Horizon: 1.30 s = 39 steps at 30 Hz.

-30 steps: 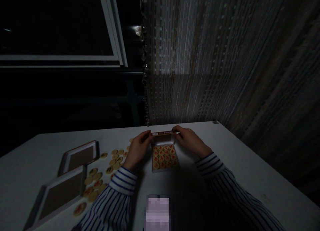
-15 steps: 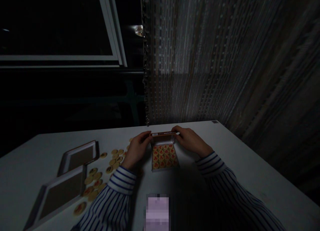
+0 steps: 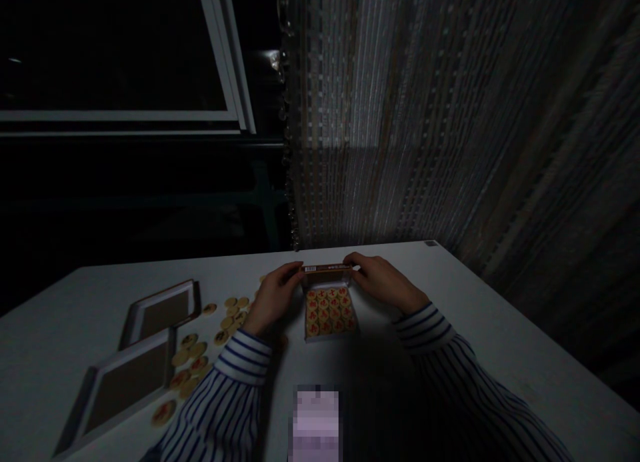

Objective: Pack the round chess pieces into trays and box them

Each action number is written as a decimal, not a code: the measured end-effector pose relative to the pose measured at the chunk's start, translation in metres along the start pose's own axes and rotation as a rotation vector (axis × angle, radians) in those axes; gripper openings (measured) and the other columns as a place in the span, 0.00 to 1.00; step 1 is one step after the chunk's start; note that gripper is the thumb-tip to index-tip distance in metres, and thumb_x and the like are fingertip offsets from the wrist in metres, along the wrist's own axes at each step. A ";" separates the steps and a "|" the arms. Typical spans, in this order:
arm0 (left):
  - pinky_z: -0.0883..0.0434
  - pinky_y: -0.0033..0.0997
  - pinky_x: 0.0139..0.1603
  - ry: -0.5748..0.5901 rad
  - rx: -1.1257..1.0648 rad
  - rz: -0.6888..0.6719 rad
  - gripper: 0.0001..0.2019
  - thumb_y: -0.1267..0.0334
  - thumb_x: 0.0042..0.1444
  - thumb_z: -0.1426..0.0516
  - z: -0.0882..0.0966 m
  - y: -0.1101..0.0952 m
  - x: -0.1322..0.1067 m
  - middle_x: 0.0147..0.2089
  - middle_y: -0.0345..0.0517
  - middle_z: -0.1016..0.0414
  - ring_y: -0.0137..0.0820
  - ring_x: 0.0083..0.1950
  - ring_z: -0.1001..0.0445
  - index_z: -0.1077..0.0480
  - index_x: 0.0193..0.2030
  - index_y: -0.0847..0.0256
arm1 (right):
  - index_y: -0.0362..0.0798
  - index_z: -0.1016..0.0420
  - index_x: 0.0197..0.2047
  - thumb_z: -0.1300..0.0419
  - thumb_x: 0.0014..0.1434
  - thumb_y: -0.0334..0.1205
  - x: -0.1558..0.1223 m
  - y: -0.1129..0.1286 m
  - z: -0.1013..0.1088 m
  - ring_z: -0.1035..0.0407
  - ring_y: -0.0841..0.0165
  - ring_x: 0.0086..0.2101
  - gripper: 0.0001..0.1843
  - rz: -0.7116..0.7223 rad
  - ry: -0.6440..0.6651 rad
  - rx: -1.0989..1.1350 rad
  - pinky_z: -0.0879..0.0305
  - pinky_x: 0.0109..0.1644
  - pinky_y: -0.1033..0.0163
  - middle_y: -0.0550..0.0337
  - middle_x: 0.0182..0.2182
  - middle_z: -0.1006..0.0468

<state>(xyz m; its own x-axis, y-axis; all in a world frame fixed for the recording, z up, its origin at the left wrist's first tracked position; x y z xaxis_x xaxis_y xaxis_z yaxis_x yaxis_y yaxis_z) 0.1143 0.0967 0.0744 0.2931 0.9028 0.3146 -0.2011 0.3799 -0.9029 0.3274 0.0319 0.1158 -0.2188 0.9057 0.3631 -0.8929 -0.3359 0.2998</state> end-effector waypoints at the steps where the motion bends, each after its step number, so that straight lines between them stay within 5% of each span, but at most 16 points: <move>1: 0.39 0.34 0.53 0.001 0.004 -0.001 0.17 0.58 0.49 0.46 0.000 0.000 0.000 0.47 0.49 0.28 0.33 0.49 0.32 0.32 0.45 0.63 | 0.49 0.34 0.45 0.51 0.57 0.36 0.000 0.000 0.000 0.31 0.67 0.37 0.13 0.002 0.002 -0.006 0.42 0.38 0.66 0.56 0.37 0.25; 23: 0.36 0.32 0.51 0.080 0.128 0.012 0.17 0.59 0.51 0.48 0.005 -0.010 -0.002 0.47 0.47 0.28 0.31 0.47 0.31 0.33 0.46 0.64 | 0.49 0.33 0.47 0.52 0.58 0.44 -0.001 0.001 0.002 0.31 0.67 0.37 0.16 0.002 0.075 -0.048 0.39 0.39 0.66 0.55 0.40 0.25; 39: 0.36 0.32 0.50 0.187 0.202 -0.104 0.16 0.56 0.51 0.48 0.010 -0.010 -0.006 0.46 0.45 0.28 0.32 0.47 0.31 0.32 0.45 0.61 | 0.48 0.33 0.49 0.54 0.59 0.44 -0.008 0.003 0.002 0.33 0.65 0.43 0.18 0.001 0.061 -0.064 0.41 0.46 0.63 0.54 0.43 0.27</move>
<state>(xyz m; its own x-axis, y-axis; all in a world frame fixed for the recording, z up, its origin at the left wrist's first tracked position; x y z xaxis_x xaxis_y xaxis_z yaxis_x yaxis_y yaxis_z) 0.1057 0.0894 0.0844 0.4851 0.8114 0.3261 -0.3379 0.5178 -0.7859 0.3271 0.0236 0.1153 -0.2418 0.9201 0.3082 -0.9154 -0.3216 0.2420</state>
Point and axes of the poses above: each hand's wrist, its own x-axis towards the middle knuckle, its own z-axis out of the back of the hand, y = z × x, the point moved 1 cm from there along x, towards the middle knuckle
